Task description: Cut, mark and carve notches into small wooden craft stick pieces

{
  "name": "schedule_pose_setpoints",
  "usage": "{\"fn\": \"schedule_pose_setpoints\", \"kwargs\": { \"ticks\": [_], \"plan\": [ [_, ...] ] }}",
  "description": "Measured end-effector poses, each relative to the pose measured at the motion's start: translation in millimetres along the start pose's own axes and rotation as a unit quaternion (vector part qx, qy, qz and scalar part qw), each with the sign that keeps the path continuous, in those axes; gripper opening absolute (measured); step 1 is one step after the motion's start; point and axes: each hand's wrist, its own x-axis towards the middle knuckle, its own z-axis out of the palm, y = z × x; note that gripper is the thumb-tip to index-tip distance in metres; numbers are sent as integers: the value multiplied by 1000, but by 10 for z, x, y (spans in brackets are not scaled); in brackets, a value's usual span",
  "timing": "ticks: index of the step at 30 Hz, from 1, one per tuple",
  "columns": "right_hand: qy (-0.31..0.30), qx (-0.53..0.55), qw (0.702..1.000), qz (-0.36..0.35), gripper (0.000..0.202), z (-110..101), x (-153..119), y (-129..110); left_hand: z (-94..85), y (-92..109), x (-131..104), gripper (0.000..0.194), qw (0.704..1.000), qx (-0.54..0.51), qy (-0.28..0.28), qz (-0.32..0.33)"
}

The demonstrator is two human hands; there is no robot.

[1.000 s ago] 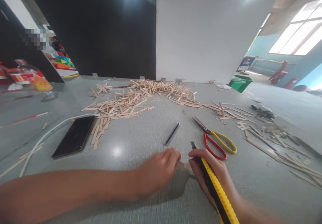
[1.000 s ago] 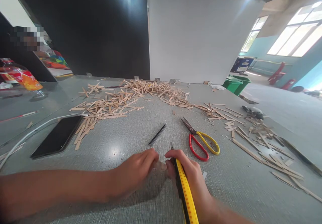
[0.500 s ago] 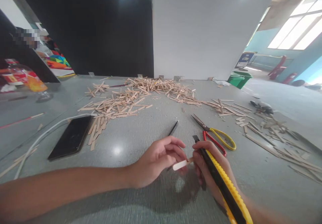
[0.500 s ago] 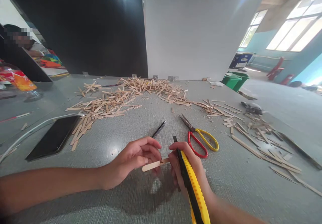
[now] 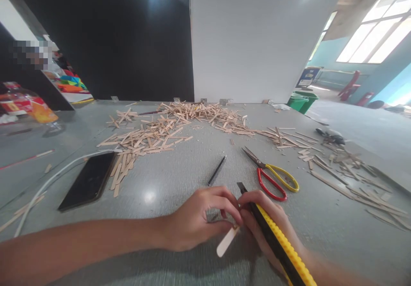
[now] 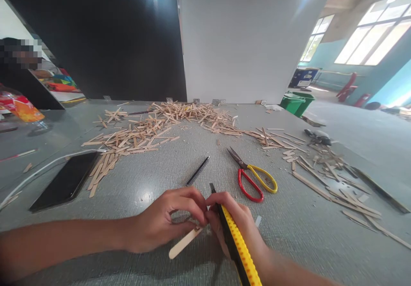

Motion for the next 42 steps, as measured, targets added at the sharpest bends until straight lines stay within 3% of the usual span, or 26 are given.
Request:
{"fn": "schedule_pose_setpoints", "kwargs": {
  "ticks": [2,5,9,11,15,24,42],
  "plan": [
    [-5,22,999,26,5,11,7,-12,2,17,-3,7,999,22,42,8],
    [12,94,991,95,16,37,23,-1,-29,122,8,14,988,18,142,-54],
    [14,134,979,150,19,52,52,53,-134,399,1,27,977,-28,135,-162],
    [11,151,974,169,20,55,61,83,-178,538,-30,33,971,14,157,-178],
    [6,158,968,197,22,65,57,109,-207,721,-111,31,965,134,173,-145],
    [0,147,971,190,22,80,46,111,-217,864,-176,25,958,220,182,-35],
    [1,143,970,196,23,83,38,138,-227,901,-167,20,942,268,200,42]
  ]
}}
